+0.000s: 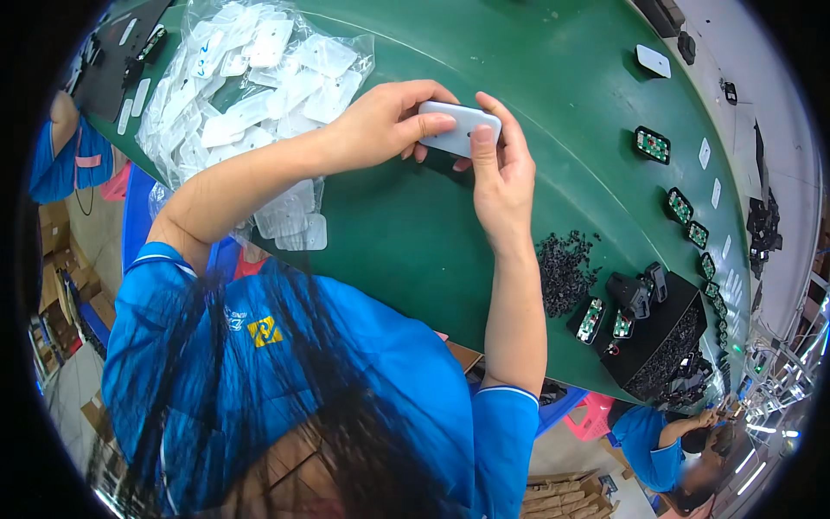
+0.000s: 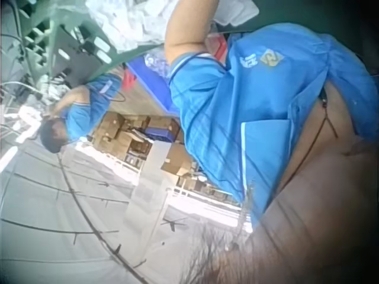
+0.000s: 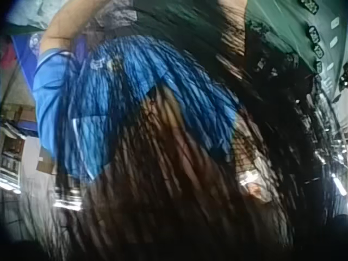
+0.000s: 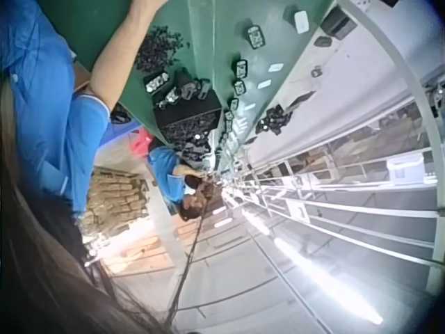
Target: The person assembles small electronic devices by inserting circuit boards into white plastic casings. They pick up a casing, place a circuit board inside, and then use a black handheld tool to press the components together. The person repeats this process for multiple units on a green workbench.
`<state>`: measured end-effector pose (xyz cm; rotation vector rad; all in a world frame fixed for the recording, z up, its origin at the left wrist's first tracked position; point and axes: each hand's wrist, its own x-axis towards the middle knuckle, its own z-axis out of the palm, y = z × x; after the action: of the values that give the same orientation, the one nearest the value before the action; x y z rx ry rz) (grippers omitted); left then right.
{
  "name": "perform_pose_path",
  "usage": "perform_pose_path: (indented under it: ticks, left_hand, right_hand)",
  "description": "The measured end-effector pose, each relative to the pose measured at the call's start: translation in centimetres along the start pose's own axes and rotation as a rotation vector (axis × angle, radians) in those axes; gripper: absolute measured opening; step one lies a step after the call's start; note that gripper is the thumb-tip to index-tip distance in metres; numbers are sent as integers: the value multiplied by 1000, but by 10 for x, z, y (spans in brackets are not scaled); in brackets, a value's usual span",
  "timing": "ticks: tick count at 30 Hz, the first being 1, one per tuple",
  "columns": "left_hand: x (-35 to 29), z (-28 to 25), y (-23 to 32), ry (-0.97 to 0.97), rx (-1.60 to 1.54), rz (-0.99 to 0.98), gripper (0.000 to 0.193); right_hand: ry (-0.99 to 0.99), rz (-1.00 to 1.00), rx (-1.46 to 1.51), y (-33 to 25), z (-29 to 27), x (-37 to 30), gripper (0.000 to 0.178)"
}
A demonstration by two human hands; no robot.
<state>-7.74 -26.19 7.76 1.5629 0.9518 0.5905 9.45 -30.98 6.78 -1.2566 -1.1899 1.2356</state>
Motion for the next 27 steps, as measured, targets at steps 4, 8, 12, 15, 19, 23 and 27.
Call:
perform_pose_path:
  ticks: [4,8,12,15,19,23,27]
  left_hand:
    - [3,4,-4,2,3,17,23]
    - [15,3,-4,3,52,33,22]
    - [66,-22,-10,110,232,37,28]
    - [117,-57,-39,170,100,52,32]
    - [152,-95,-48,39,83,-207,35]
    - [152,-102,-12,-73,295,-334,38]
    - [174,-106,-20,-59,612,-391,34]
  right_hand:
    - [-32,-1,-84,2,-6,5,43]
    - [17,-60,-136,2,-9,14,46]
    - [228,-240,-350,-4,-30,25,47]
    - [296,-197,-572,-13,-74,10,33]
    - [189,-222,-820,-9,-81,-22,19]
    - [106,-388,-988,6,-71,-40,18]
    - [48,-390,-1045,21,-66,-41,8]
